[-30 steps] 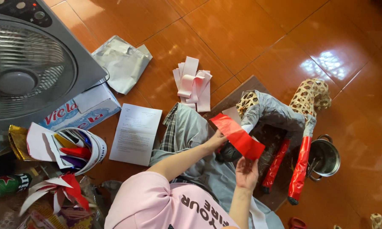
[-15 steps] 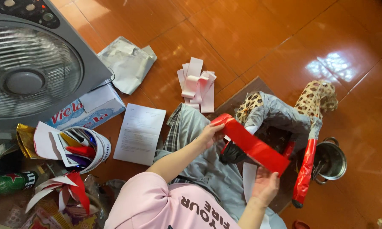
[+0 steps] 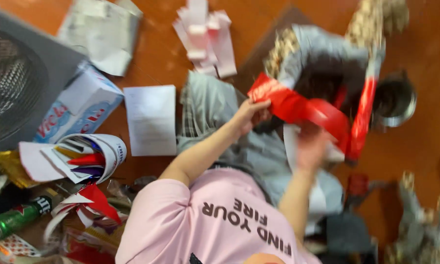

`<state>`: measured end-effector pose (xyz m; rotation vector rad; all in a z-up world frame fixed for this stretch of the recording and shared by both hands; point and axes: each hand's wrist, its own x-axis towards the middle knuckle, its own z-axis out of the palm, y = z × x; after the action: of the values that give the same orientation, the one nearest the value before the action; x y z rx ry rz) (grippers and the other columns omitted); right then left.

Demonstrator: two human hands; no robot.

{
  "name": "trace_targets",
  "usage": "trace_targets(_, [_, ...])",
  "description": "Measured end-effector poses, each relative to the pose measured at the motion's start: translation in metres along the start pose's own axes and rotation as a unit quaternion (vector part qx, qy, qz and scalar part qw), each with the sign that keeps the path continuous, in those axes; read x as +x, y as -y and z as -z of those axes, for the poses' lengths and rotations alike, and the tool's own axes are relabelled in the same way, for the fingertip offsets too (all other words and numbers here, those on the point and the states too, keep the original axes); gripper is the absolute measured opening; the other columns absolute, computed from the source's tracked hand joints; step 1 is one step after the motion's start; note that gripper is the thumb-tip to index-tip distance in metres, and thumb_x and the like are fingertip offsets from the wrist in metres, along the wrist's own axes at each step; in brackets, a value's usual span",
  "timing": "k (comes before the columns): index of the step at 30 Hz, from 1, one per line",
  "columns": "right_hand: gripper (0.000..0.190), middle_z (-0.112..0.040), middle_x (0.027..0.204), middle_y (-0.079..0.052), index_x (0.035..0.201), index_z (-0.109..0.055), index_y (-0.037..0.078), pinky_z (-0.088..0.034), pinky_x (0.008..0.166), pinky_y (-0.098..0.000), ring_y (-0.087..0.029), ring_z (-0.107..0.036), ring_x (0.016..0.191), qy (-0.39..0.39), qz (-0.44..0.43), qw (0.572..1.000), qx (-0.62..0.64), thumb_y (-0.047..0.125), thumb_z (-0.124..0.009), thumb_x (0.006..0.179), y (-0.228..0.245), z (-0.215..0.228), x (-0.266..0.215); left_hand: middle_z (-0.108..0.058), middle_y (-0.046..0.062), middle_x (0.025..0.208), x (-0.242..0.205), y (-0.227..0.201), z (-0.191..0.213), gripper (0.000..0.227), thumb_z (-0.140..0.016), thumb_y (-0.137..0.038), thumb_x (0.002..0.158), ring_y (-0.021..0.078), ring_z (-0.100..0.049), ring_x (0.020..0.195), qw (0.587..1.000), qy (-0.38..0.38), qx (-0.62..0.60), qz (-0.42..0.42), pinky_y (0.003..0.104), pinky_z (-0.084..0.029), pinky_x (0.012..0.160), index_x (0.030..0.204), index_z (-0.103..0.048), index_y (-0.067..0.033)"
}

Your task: The person is applying red and white paper strips to the legs of a giraffe sculpture using glue and scissors.

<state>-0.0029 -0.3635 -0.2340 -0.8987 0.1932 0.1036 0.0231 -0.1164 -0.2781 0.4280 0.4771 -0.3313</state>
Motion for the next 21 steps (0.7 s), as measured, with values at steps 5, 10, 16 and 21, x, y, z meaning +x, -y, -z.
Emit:
trace_targets(5, [0.067,-0.055,0.154,-0.001,0.151,-0.048,0.026,-0.055,0.111,-0.0395,-0.023,-0.057,0.138,0.048,-0.048,0.995,0.077,0.057,-0.064,0.093,-0.028,-0.101,-0.009,-0.063,-0.004,0.080,-0.023,0.003,-0.017,0.013,-0.076,-0.009,0.095,0.0082,-0.060,0.067,0.996,0.064,-0.025,0.050,0.027,-0.056,0.065,0.102,-0.066,-0.0119])
trace_targets(10, [0.061,-0.058,0.140,-0.006,0.148,-0.048,0.020,-0.056,0.098,-0.0339,-0.019,-0.062,0.120,-0.045,-0.113,0.970,0.210,0.054,-0.059,0.099,-0.040,-0.089,-0.005,-0.073,0.007,0.091,-0.050,-0.030,-0.057,0.016,-0.068,-0.014,0.095,0.0180,-0.072,0.079,0.997,0.042,0.010,0.059,0.035,-0.061,0.077,0.108,-0.067,-0.0051])
trace_targets(16, [0.082,-0.071,0.099,-0.014,0.134,-0.057,-0.014,-0.048,0.065,-0.0269,-0.015,-0.064,0.072,0.251,-0.170,0.930,0.210,0.061,-0.041,0.107,-0.055,-0.033,-0.024,-0.074,0.017,0.104,-0.053,-0.029,-0.067,0.017,-0.067,-0.013,0.106,0.0274,-0.076,0.095,0.989,0.139,0.011,0.058,0.042,-0.063,0.093,0.111,-0.068,0.0036])
trace_targets(21, [0.085,-0.066,0.100,-0.009,0.138,-0.048,0.004,-0.049,0.059,-0.0294,-0.019,-0.062,0.075,-0.127,-0.247,0.927,0.253,0.063,-0.060,0.079,0.039,-0.156,-0.014,-0.075,0.015,0.103,-0.081,-0.047,-0.099,0.021,-0.066,-0.014,0.104,0.0243,-0.076,0.092,0.979,0.149,0.111,0.088,0.041,-0.063,0.086,0.115,-0.070,0.0036])
